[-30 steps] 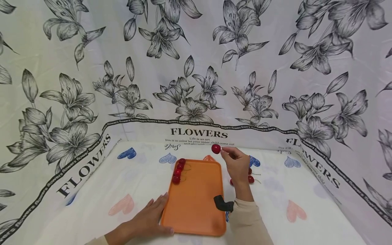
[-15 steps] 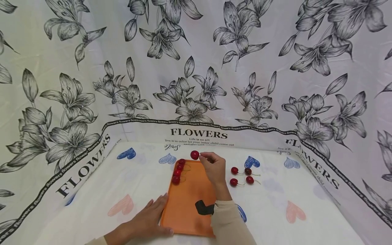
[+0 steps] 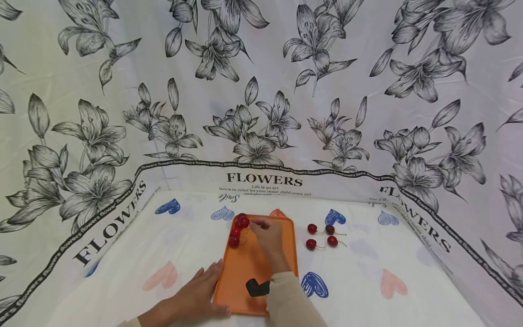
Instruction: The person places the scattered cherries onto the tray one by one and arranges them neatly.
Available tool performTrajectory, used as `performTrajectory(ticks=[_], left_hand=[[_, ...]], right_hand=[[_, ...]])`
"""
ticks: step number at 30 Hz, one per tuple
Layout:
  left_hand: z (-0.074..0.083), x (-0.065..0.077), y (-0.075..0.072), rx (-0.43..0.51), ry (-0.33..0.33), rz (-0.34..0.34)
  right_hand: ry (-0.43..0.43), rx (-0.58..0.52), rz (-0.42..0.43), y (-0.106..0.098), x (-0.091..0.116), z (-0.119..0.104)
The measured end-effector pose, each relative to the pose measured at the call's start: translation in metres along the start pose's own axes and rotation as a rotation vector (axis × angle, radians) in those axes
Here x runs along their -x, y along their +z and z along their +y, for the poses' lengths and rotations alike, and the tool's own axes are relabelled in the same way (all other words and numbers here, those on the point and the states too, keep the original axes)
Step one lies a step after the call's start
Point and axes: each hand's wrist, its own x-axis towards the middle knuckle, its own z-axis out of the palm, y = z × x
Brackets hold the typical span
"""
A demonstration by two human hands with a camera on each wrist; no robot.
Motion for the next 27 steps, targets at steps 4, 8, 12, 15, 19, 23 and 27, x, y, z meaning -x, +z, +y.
performTrajectory(ticks=[4, 8, 12, 15, 19, 23, 27], left_hand=[[-0.001, 0.001, 0.000, 0.003, 0.002, -0.005], [-0.002, 0.001, 0.000, 0.005, 0.017, -0.008], [-0.001, 0.000, 0.001, 0.002, 0.016, -0.013], [-0.002, -0.001, 0.000, 0.003, 0.009, -0.021], [-0.003, -0.002, 0.000, 0.003, 0.006, -0.022], [-0.003, -0.003, 0.000, 0.004, 0.016, -0.020], [-0.004, -0.003, 0.001, 0.009, 0.016, -0.025]], right_hand=[[0.070, 0.048, -0.052, 0.005, 0.002, 0.010], [0.090, 0.094, -0.086, 0.011, 0.004, 0.020], [0.096, 0.101, -0.112, 0.015, 0.005, 0.030], [0.102, 0.112, -0.131, 0.017, 0.007, 0.034], [0.113, 0.149, -0.148, 0.018, 0.009, 0.036], [0.103, 0.210, -0.170, 0.020, 0.010, 0.036], [0.091, 0.269, -0.187, 0.022, 0.012, 0.036]])
